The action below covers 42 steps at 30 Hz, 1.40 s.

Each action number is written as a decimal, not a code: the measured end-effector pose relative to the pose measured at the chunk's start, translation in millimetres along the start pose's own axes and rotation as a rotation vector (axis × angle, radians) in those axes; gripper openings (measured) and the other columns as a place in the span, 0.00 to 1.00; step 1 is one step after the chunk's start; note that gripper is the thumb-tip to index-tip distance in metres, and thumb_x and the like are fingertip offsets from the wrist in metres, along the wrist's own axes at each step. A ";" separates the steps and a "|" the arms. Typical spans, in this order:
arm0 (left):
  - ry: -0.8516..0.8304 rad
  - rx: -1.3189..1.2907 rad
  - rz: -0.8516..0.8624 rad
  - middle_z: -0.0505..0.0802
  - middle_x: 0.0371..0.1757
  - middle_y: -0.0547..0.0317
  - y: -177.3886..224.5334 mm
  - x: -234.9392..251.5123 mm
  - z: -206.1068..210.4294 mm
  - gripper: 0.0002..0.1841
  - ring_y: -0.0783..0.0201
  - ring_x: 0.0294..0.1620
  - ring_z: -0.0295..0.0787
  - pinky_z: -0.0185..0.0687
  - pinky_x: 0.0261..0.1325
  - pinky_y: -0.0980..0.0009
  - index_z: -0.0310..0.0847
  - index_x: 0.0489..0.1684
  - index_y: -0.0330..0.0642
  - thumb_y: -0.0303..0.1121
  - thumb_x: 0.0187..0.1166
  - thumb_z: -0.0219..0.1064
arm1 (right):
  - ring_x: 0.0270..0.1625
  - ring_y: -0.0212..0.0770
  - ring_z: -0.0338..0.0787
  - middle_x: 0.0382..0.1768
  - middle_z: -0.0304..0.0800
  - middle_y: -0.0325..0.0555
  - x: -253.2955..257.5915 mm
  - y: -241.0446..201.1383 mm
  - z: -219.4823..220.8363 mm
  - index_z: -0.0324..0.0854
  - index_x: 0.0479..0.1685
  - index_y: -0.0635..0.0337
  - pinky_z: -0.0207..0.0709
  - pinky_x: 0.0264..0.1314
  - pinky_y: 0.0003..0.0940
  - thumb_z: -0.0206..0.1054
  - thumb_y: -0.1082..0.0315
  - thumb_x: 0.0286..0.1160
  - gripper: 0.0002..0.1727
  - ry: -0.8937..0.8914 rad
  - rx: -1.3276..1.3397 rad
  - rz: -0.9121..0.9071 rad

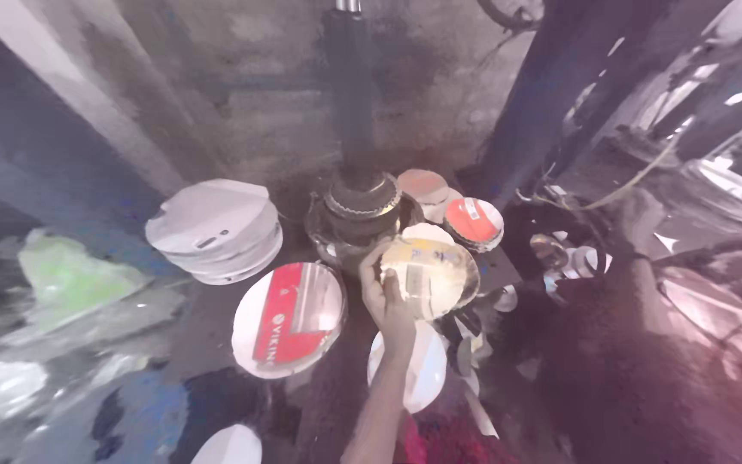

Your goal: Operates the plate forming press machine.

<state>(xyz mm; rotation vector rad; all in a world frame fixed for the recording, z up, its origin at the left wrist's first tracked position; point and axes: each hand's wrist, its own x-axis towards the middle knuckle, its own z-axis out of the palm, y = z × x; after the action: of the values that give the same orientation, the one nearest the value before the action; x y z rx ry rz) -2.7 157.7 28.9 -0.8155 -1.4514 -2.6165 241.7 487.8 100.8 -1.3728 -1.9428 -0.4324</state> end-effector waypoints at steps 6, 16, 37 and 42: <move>0.009 0.119 0.077 0.80 0.73 0.46 34.2 11.7 -63.7 0.20 0.64 0.75 0.75 0.73 0.76 0.68 0.71 0.64 0.21 0.16 0.74 0.46 | 0.77 0.74 0.75 0.75 0.72 0.79 -24.5 -74.0 -83.6 0.69 0.77 0.77 0.68 0.75 0.68 0.57 0.67 0.88 0.25 -0.507 0.074 0.439; -0.030 0.355 0.081 0.83 0.71 0.34 34.6 3.8 -92.3 0.21 0.55 0.79 0.73 0.67 0.82 0.65 0.79 0.62 0.18 0.17 0.76 0.46 | 0.61 0.68 0.88 0.55 0.90 0.67 -141.0 -164.9 -20.3 0.85 0.64 0.64 0.74 0.65 0.72 0.65 0.48 0.84 0.27 -0.951 0.438 0.065; -0.017 0.013 -0.037 0.74 0.77 0.44 30.9 3.0 -93.9 0.29 0.66 0.75 0.75 0.73 0.76 0.71 0.55 0.79 0.20 0.18 0.74 0.46 | 0.52 0.66 0.90 0.56 0.87 0.69 -148.5 -205.8 -99.0 0.72 0.73 0.69 0.81 0.54 0.67 0.57 0.71 0.86 0.20 -0.261 0.638 0.033; -0.010 -0.257 -0.279 0.79 0.73 0.52 34.4 0.0 -82.4 0.32 0.68 0.64 0.83 0.82 0.65 0.69 0.57 0.82 0.29 0.19 0.71 0.47 | 0.54 0.63 0.92 0.55 0.89 0.66 -168.0 -223.0 -96.0 0.72 0.76 0.66 0.82 0.56 0.65 0.57 0.72 0.85 0.22 -0.478 0.772 -0.122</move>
<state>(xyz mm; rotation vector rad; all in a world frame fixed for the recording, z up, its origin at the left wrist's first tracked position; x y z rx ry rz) -28.1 72.4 20.8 -0.6881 -1.3361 -3.0593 102.5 228.7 75.9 -0.8854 -2.2189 0.6053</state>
